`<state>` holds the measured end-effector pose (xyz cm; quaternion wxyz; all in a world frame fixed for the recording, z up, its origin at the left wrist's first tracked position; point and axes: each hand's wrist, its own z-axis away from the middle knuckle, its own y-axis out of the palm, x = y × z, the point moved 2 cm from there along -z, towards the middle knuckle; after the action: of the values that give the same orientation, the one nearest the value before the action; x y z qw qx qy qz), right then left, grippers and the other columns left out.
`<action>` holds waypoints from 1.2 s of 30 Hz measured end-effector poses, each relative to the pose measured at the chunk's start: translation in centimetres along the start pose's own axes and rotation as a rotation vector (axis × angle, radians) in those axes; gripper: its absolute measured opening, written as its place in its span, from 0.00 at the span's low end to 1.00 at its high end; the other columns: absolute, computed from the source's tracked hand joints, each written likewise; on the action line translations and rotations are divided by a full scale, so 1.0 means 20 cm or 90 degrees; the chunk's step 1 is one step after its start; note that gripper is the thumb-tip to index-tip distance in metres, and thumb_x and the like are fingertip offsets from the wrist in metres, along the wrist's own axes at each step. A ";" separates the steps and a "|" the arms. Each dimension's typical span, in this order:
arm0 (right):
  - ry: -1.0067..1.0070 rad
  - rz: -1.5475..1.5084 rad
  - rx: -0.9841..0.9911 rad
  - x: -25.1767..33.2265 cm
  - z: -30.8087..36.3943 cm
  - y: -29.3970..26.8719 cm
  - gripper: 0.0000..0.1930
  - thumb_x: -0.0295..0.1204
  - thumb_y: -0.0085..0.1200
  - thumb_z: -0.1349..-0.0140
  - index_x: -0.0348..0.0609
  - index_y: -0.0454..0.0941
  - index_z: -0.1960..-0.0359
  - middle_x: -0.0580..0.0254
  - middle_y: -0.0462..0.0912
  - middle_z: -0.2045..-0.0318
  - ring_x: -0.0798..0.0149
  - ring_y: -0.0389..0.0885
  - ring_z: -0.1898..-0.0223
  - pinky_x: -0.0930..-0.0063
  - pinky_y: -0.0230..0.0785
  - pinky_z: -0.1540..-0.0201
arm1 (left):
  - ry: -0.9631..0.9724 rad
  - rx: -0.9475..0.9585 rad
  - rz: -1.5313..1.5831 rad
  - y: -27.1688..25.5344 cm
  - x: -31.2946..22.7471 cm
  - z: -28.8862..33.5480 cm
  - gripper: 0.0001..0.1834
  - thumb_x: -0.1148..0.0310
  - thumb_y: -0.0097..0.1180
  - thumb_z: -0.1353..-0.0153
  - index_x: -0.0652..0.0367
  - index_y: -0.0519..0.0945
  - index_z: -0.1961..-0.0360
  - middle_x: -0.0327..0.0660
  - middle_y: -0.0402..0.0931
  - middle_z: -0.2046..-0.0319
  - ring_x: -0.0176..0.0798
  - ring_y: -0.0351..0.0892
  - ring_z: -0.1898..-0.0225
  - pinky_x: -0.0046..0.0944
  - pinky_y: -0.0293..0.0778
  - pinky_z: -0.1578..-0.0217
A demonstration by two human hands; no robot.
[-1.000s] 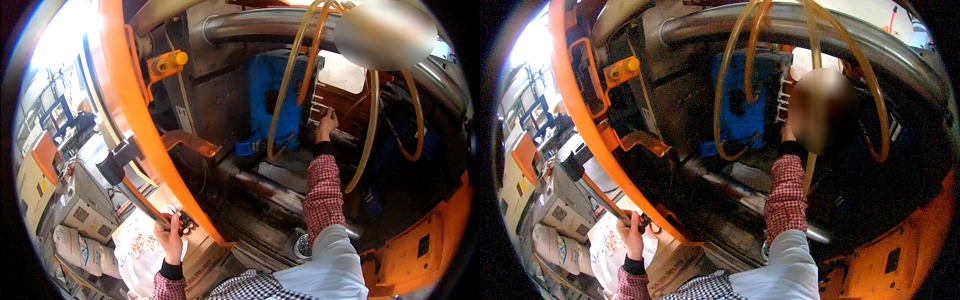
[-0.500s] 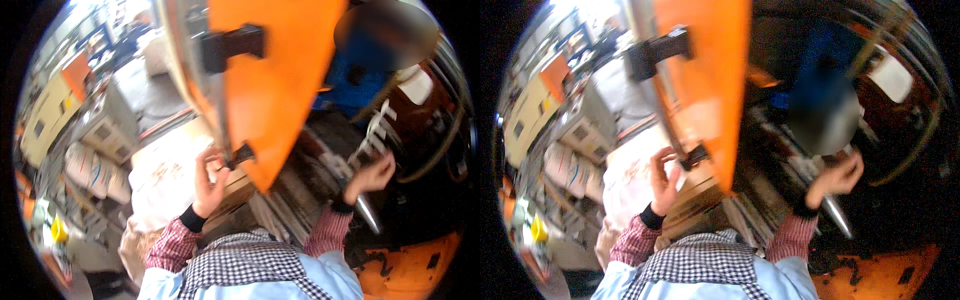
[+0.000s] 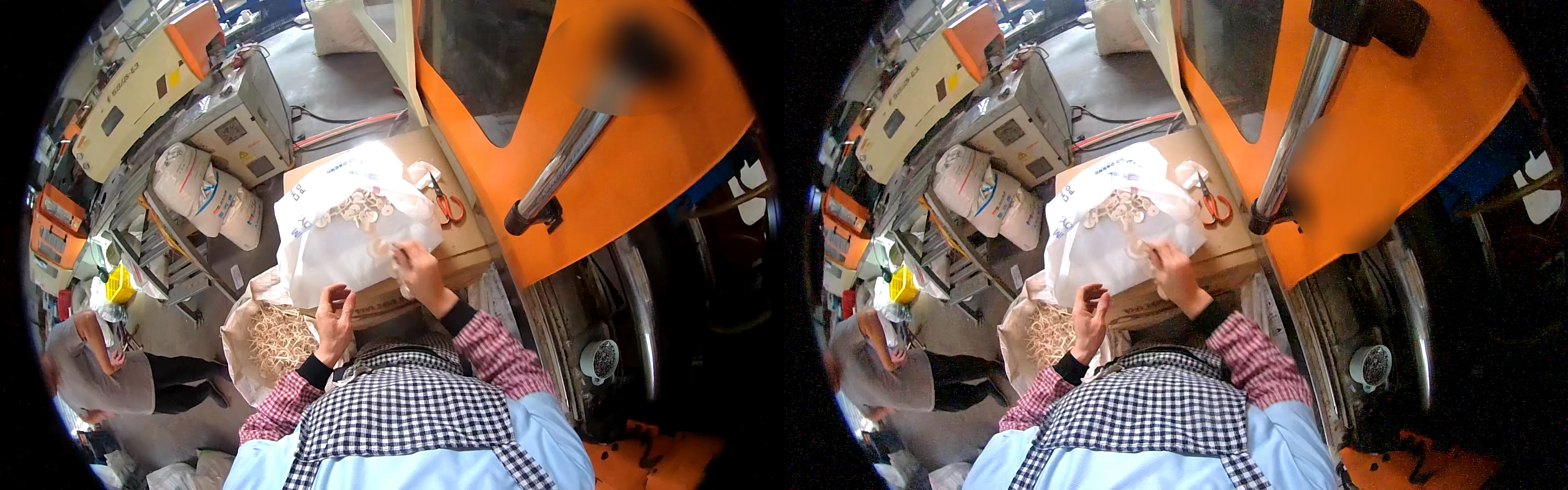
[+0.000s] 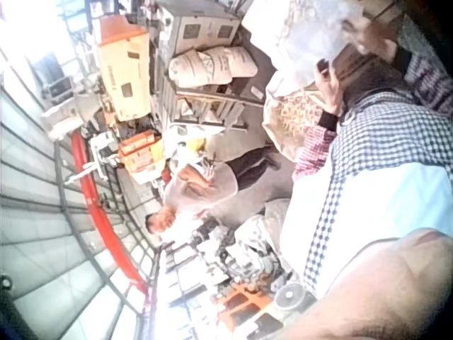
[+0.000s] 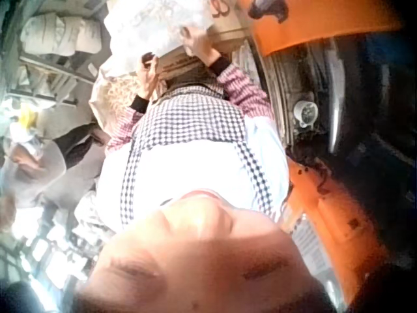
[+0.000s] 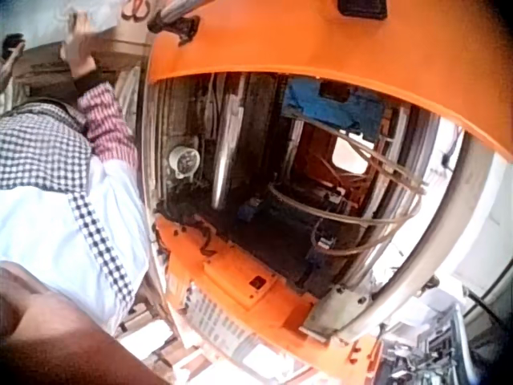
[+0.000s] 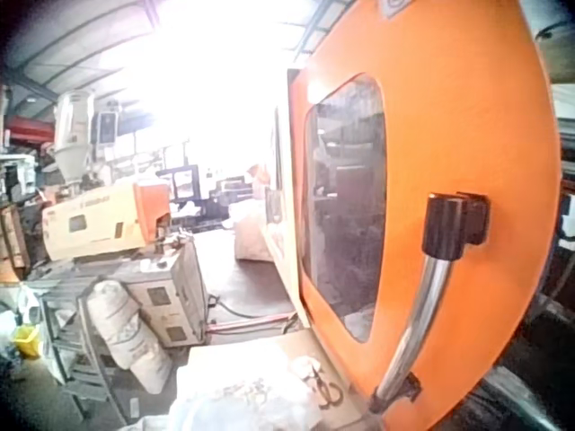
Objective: The person repeatedly opens an injection molding machine, removes a white plastic component, and uses scissors to trim excess material. The trimmed parts are placed into a white bag while the runner is discarded into a sack.
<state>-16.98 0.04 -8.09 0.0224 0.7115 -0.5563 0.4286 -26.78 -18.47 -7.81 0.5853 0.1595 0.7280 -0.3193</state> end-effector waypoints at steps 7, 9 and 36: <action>0.043 0.052 0.027 0.10 0.12 -0.09 0.09 0.27 0.53 0.45 0.36 0.75 0.64 0.51 0.76 0.70 0.53 0.77 0.71 0.66 0.71 0.71 | -0.008 0.094 0.057 0.17 -0.06 0.01 0.09 0.72 0.52 0.40 0.62 0.71 0.59 0.34 0.72 0.69 0.24 0.69 0.70 0.25 0.68 0.69; 0.051 0.041 -0.071 0.17 0.25 -0.34 0.07 0.24 0.53 0.46 0.36 0.75 0.66 0.54 0.76 0.73 0.55 0.77 0.73 0.70 0.71 0.73 | 0.014 0.218 0.084 0.36 -0.19 0.04 0.07 0.74 0.51 0.40 0.63 0.72 0.60 0.34 0.72 0.71 0.24 0.69 0.71 0.25 0.68 0.70; 0.496 0.487 -0.437 0.44 1.39 -1.54 0.07 0.21 0.55 0.48 0.40 0.76 0.66 0.56 0.77 0.74 0.53 0.77 0.78 0.66 0.70 0.77 | 0.732 1.122 -0.244 2.35 -0.79 0.91 0.13 0.79 0.43 0.43 0.70 0.74 0.58 0.57 0.72 0.66 0.52 0.75 0.62 0.47 0.71 0.61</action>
<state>24.35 -9.23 -6.26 0.2949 0.2070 -0.8274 0.4309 19.58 7.00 -7.87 -0.2272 0.5358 0.4200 -0.6963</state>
